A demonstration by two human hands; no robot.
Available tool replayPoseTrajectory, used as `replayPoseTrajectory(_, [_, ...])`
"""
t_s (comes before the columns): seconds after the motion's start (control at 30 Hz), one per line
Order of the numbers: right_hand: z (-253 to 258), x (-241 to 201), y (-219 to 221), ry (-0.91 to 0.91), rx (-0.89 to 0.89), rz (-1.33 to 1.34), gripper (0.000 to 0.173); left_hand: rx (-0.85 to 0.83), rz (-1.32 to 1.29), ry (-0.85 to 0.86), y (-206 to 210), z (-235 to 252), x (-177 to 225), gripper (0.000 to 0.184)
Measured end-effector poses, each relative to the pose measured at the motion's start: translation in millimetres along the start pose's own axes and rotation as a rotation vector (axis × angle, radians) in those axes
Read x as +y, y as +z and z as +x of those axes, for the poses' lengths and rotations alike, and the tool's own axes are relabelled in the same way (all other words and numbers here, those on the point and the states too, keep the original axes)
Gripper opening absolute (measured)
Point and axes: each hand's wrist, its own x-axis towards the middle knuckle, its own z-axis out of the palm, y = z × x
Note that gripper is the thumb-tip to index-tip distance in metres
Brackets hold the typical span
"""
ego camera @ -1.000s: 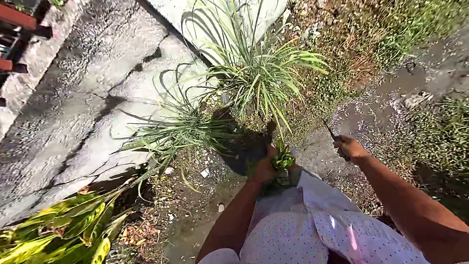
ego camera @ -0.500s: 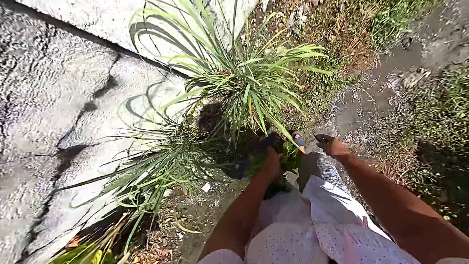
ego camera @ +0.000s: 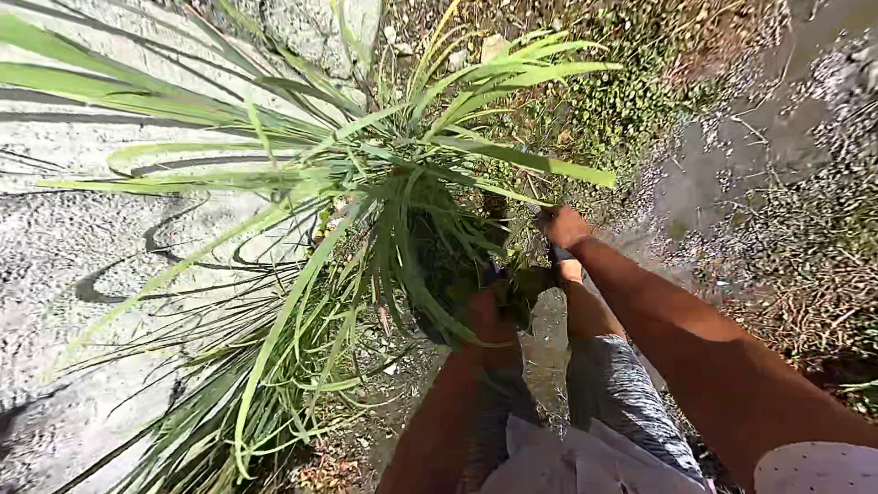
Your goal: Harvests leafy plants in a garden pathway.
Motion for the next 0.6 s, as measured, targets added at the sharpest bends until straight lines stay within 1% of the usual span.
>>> replayPoseTrajectory(0.07, [26.9, -4.9, -0.3, -0.091, 0.014, 0.008, 0.052, 0.04, 0.073, -0.007, -6.6, 27.3, 12.0, 0.053])
replayPoseTrajectory(0.1, [39.4, -7.1, 1.4, -0.147, 0.023, -0.006, 0.053, 0.056, 0.128, -0.012, -10.4, 40.0, 18.7, 0.054])
replayPoseTrajectory(0.17, [62.8, -9.7, 10.1, -0.262, 0.07, -0.006, 0.05, 0.135, 0.229, 0.017, -10.7, 66.2, 21.5, 0.054])
replayPoseTrajectory(0.23, [76.0, -20.6, 11.8, -0.334, 0.044, -0.045, 0.047, 0.216, 0.325, 0.084, -7.8, 93.4, 15.6, 0.058])
replayPoseTrajectory(0.27, [82.9, -25.4, 15.2, -0.357, 0.022, -0.064, 0.045, 0.211, 0.373, 0.087, -8.7, 102.9, 17.0, 0.058])
replayPoseTrajectory(0.3, [93.2, -27.4, 22.3, -0.374, 0.011, -0.056, 0.043, 0.226, 0.406, 0.103, -8.6, 109.5, 18.3, 0.056])
replayPoseTrajectory(0.33, [106.4, -27.8, 32.4, -0.385, 0.019, -0.02, 0.039, 0.272, 0.438, 0.14, -7.1, 114.2, 17.9, 0.05])
replayPoseTrajectory(0.37, [119.4, -28.9, 42.2, -0.397, 0.022, 0.042, 0.036, 0.332, 0.463, 0.196, -5.6, 117.9, 16.0, 0.045])
replayPoseTrajectory(0.4, [128.2, -31.5, 49.4, -0.415, 0.009, 0.122, 0.035, 0.357, 0.483, 0.209, -5.9, 119.6, 15.9, 0.042])
replayPoseTrajectory(0.43, [133.1, -34.8, 54.3, -0.447, -0.011, 0.196, 0.036, 0.323, 0.514, 0.153, -9.1, 119.5, 20.4, 0.043])
replayPoseTrajectory(0.5, [142.0, -44.0, 63.3, -0.522, -0.041, 0.184, 0.041, 0.261, 0.592, 0.0, -16.7, 122.2, 28.1, 0.048])
replayPoseTrajectory(0.53, [140.4, -54.0, 59.7, -0.496, -0.085, 0.123, 0.042, 0.263, 0.62, -0.024, -20.1, 125.1, 26.0, 0.053])
replayPoseTrajectory(0.57, [131.4, -68.7, 46.5, -0.399, -0.173, 0.096, 0.042, 0.285, 0.642, 0.001, -22.5, 130.2, 16.8, 0.061])
replayPoseTrajectory(0.6, [123.6, -84.5, 32.4, -0.257, -0.27, 0.112, 0.043, 0.336, 0.664, 0.057, -24.0, 136.5, 3.9, 0.06])
